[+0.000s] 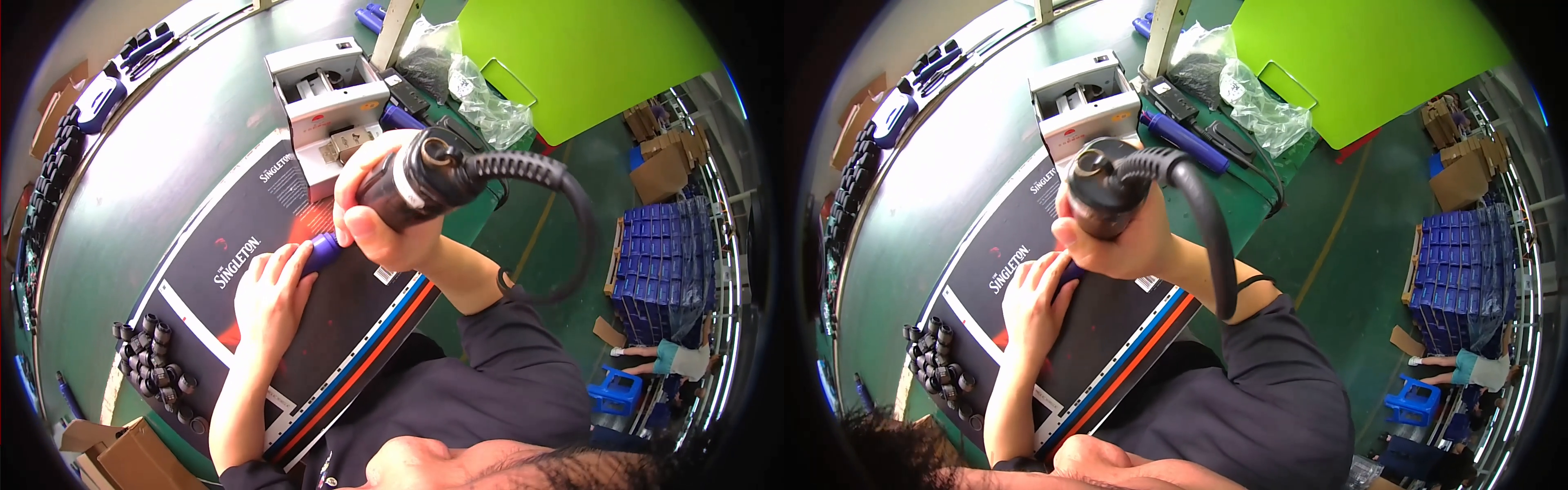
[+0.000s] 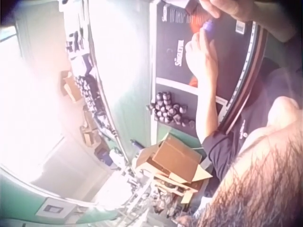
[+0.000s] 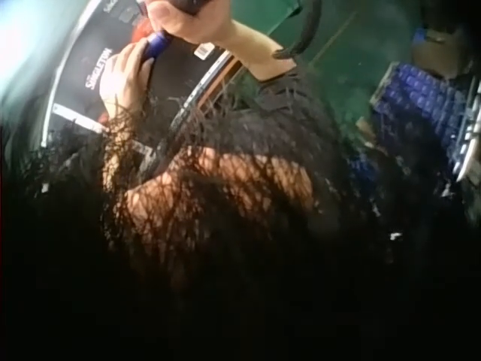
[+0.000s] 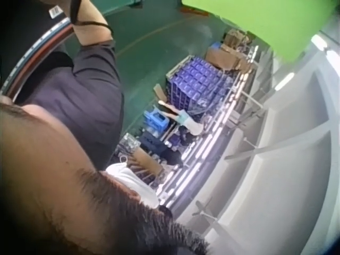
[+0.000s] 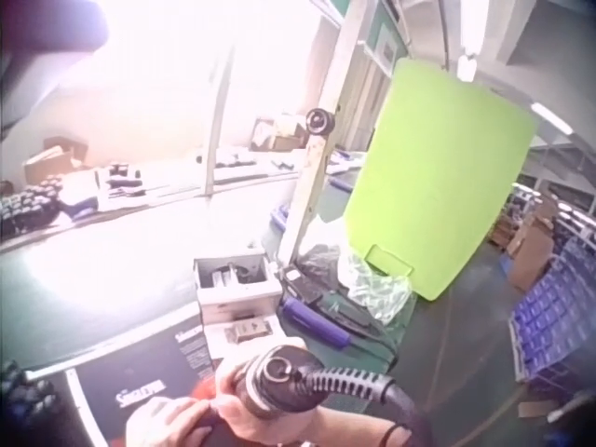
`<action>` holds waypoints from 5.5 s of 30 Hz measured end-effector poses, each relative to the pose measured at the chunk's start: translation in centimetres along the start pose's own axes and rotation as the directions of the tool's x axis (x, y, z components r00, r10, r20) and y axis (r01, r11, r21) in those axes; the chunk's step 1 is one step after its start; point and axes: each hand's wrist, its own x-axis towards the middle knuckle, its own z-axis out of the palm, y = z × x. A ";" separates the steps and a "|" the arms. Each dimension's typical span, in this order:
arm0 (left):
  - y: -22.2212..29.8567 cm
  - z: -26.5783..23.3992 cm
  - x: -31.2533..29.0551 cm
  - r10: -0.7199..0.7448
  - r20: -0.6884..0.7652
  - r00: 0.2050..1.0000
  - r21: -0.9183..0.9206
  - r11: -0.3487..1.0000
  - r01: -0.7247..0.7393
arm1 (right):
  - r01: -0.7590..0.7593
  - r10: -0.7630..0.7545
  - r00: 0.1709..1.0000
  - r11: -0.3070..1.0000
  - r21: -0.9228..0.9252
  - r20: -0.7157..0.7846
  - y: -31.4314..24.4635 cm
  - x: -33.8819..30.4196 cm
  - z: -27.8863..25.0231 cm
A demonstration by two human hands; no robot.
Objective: The person assembles an electronic unit by applying adhesive from an adhesive bottle to various assembly parts and then attaching these components to a housing, using an electric screwdriver to secure them into a finished unit.
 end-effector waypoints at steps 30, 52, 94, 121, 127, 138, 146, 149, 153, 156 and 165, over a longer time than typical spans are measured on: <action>-8.6 -12.7 -9.9 -0.642 -0.086 0.762 0.474 0.646 0.598 | -0.716 0.485 0.637 0.086 -0.693 -0.598 1.5 -6.0 -10.7; -0.3 -5.3 -6.5 -0.632 0.485 0.604 -0.866 -0.254 0.430 | 0.122 0.121 0.893 0.862 -0.491 0.434 1.8 -4.4 6.3; 0.2 -5.5 -6.3 -0.143 0.168 0.975 0.162 0.980 0.116 | -0.613 0.535 0.771 0.769 0.180 0.345 1.8 -4.9 6.2; -17.2 -14.1 -2.4 -0.446 -0.379 0.811 0.279 0.780 0.560 | 0.101 -0.009 0.949 0.956 -0.276 0.316 -4.1 -0.7 -1.2; -35.6 -16.0 -10.7 -0.633 -0.289 0.718 0.455 0.569 0.685 | -0.103 0.027 0.994 0.551 -0.828 -0.105 1.8 9.5 -11.8; -25.2 -16.0 -8.1 -0.513 -0.366 0.777 0.553 0.551 0.624 | -0.025 0.574 0.768 -0.416 -0.909 -0.284 27.5 18.2 -17.2; -9.1 -13.3 -1.9 -0.304 -0.231 0.924 0.185 0.919 0.348 | -0.189 0.413 0.839 -0.389 -0.902 -0.354 25.7 19.2 -17.6; -6.4 -10.5 -0.3 -0.287 -0.156 0.945 -0.137 0.954 0.267 | -0.296 0.183 0.939 0.003 -0.955 -0.291 19.5 20.7 -13.3; -2.5 -7.0 1.6 -0.239 -0.040 0.970 -0.494 0.849 0.189 | -0.233 0.218 0.968 0.580 -0.781 -0.126 4.8 16.8 -8.4; 0.9 -4.1 3.1 -0.206 -0.017 0.978 -0.833 0.545 0.100 | -0.147 0.365 0.915 0.699 -0.700 0.172 -4.5 7.9 -4.5; 3.0 -1.5 0.6 -0.202 0.300 0.932 -0.369 0.877 0.309 | -0.589 0.375 0.767 0.091 -0.803 -0.521 -2.2 -6.4 -10.6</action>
